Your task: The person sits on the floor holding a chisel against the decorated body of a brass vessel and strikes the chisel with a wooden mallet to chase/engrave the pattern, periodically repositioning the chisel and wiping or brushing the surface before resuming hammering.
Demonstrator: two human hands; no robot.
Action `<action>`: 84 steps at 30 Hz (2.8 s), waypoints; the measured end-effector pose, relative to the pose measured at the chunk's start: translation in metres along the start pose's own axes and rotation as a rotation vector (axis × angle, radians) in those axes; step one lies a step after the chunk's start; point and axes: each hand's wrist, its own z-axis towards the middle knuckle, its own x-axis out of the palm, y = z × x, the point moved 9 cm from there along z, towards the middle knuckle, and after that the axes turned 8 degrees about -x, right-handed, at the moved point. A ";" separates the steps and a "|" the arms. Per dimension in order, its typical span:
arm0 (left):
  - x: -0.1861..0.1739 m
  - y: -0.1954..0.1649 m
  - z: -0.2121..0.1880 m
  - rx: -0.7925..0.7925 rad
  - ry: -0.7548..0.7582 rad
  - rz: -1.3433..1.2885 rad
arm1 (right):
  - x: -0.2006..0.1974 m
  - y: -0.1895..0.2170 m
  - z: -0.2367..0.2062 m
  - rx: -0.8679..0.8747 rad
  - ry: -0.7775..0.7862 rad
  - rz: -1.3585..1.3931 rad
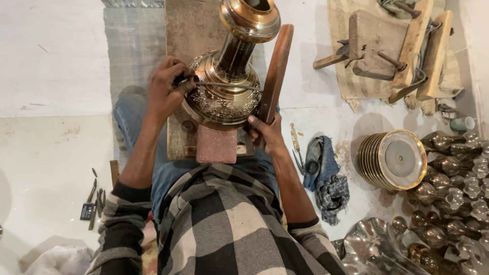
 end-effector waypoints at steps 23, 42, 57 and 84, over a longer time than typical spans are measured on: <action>-0.029 0.104 -0.062 -0.574 -0.154 -0.313 | -0.017 -0.029 0.012 0.142 0.104 0.319; 0.039 0.002 -0.056 0.061 0.197 -0.282 | -0.058 -0.030 -0.023 -0.053 -0.194 -0.395; 0.050 -0.006 -0.046 0.411 0.339 -0.028 | -0.070 0.008 -0.063 -0.323 -0.024 -0.742; 0.066 -0.008 -0.049 0.517 0.331 0.201 | -0.045 0.120 -0.046 -0.524 0.126 -1.253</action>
